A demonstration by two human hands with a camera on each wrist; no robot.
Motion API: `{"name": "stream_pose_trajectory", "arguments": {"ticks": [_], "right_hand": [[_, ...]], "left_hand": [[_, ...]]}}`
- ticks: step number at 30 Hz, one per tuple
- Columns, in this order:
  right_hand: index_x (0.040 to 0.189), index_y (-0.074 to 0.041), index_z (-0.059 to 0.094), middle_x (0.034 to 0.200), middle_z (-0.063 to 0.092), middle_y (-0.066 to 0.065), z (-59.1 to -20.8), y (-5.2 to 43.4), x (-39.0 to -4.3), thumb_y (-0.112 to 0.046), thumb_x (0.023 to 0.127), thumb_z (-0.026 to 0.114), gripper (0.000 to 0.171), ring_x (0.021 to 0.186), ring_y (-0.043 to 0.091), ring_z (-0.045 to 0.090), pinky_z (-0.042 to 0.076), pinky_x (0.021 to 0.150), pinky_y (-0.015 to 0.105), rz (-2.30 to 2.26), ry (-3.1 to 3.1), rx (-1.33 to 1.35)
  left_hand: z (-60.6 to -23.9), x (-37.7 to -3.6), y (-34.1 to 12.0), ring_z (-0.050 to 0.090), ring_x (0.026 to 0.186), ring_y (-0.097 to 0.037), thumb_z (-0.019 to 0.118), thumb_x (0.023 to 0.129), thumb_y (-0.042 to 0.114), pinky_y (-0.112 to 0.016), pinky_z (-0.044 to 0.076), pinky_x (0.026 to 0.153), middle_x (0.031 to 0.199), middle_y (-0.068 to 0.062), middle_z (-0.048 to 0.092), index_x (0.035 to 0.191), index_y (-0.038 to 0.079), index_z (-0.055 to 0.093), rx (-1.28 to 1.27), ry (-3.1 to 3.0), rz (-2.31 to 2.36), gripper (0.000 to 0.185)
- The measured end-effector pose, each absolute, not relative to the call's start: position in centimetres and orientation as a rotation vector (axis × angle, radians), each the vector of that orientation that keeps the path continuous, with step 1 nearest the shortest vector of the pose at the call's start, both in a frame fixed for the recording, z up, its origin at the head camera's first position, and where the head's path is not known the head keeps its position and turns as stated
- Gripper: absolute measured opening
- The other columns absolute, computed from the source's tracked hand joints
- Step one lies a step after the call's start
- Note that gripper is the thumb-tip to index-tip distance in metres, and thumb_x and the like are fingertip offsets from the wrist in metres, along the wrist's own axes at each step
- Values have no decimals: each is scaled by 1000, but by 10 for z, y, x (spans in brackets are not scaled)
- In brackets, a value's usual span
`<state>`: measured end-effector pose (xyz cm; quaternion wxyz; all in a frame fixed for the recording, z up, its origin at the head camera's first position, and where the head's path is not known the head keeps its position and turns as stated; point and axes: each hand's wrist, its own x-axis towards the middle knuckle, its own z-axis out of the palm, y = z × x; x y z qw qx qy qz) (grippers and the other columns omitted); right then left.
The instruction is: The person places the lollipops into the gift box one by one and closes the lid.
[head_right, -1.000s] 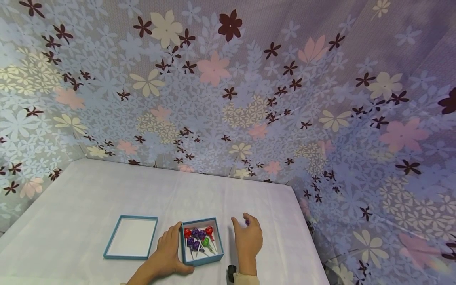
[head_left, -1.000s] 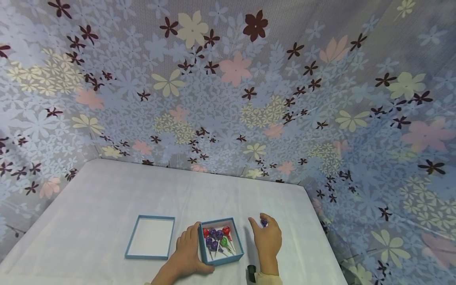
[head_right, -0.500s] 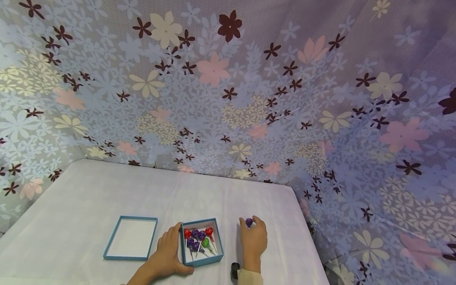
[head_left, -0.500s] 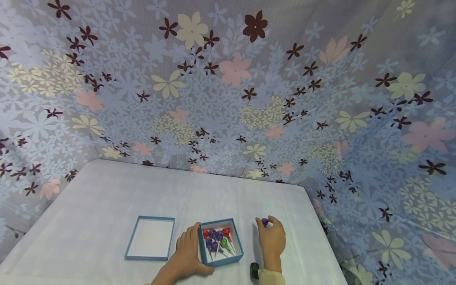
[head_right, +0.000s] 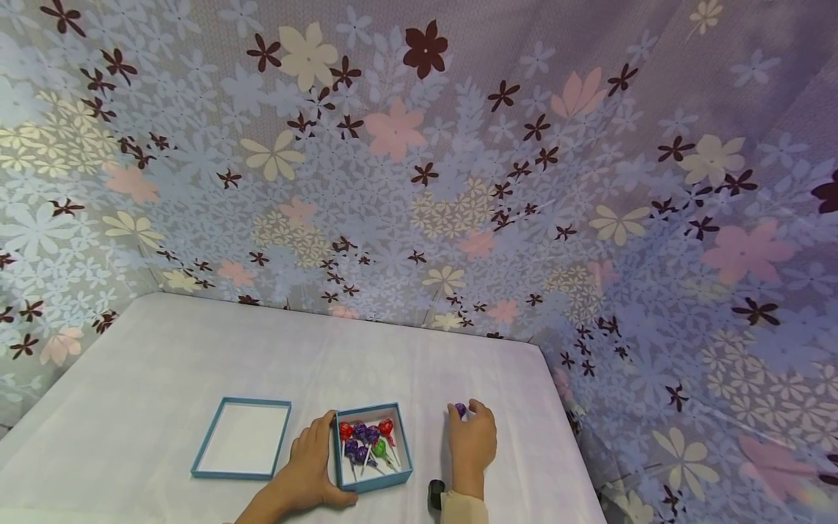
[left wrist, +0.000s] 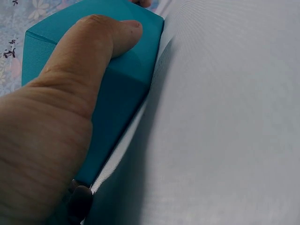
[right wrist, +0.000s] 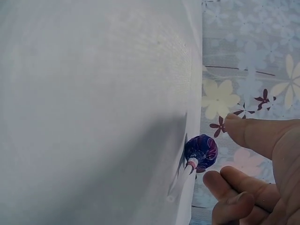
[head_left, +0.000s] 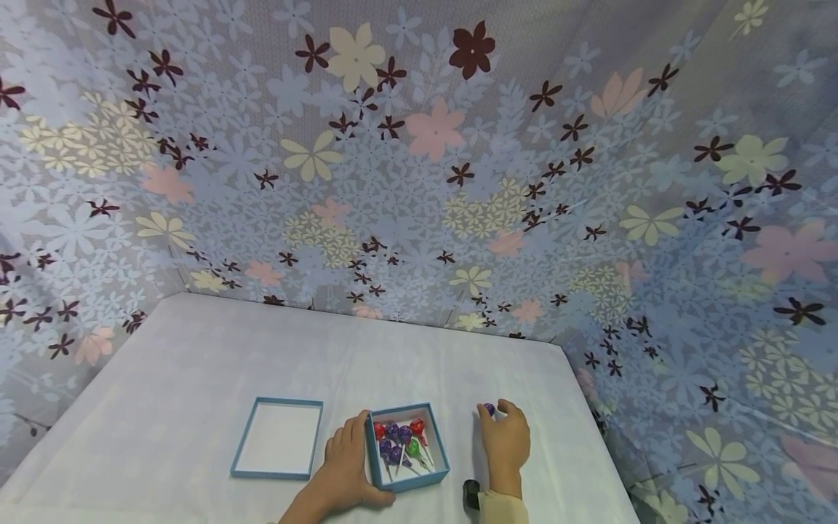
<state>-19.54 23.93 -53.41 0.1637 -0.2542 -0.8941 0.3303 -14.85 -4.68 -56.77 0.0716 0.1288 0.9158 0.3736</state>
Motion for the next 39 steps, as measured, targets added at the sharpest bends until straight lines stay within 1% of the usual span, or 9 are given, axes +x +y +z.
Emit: {"name": "stream_pose_trajectory", "arguments": {"ticks": [8, 18, 21, 29, 39], "right_hand": [[125, 1, 66, 125, 66, 22, -537, 245, -198, -31, 88, 74, 49, 115, 46, 60, 49, 87, 57, 950, -2552, -734], [125, 0, 67, 127, 65, 23, -540, 250, -200, -31, 89, 72, 48, 119, 47, 58, 46, 92, 58, 997, -2575, -773], [124, -1, 67, 127, 65, 23, -541, 252, -200, -32, 89, 72, 47, 119, 46, 58, 46, 92, 57, 992, -2585, -792], [120, -1, 70, 124, 67, 23, -541, 252, -199, -31, 88, 73, 44, 113, 47, 61, 48, 86, 56, 984, -2607, -789], [114, -3, 73, 114, 72, 19, -544, 254, -199, -30, 88, 73, 38, 102, 44, 66, 50, 80, 54, 977, -2614, -770]], "left_hand": [[-570, -149, -47, 38, 126, -37, 91, 44, 69, -65, 29, 107, 146, -23, 36, 154, 3, 18, 395, 2772, 1128, 148], [-570, -151, -47, 38, 125, -36, 91, 44, 70, -64, 29, 106, 146, -23, 36, 154, 3, 18, 400, 2778, 1126, 148], [-570, -150, -47, 38, 126, -37, 90, 44, 70, -65, 30, 106, 146, -23, 36, 154, 3, 18, 401, 2783, 1126, 148], [-572, -149, -47, 38, 124, -36, 91, 43, 70, -64, 30, 105, 145, -22, 37, 154, 3, 18, 406, 2801, 1135, 148], [-570, -148, -48, 38, 126, -37, 92, 45, 68, -65, 29, 107, 146, -23, 36, 154, 3, 18, 399, 2779, 1144, 148]]}}
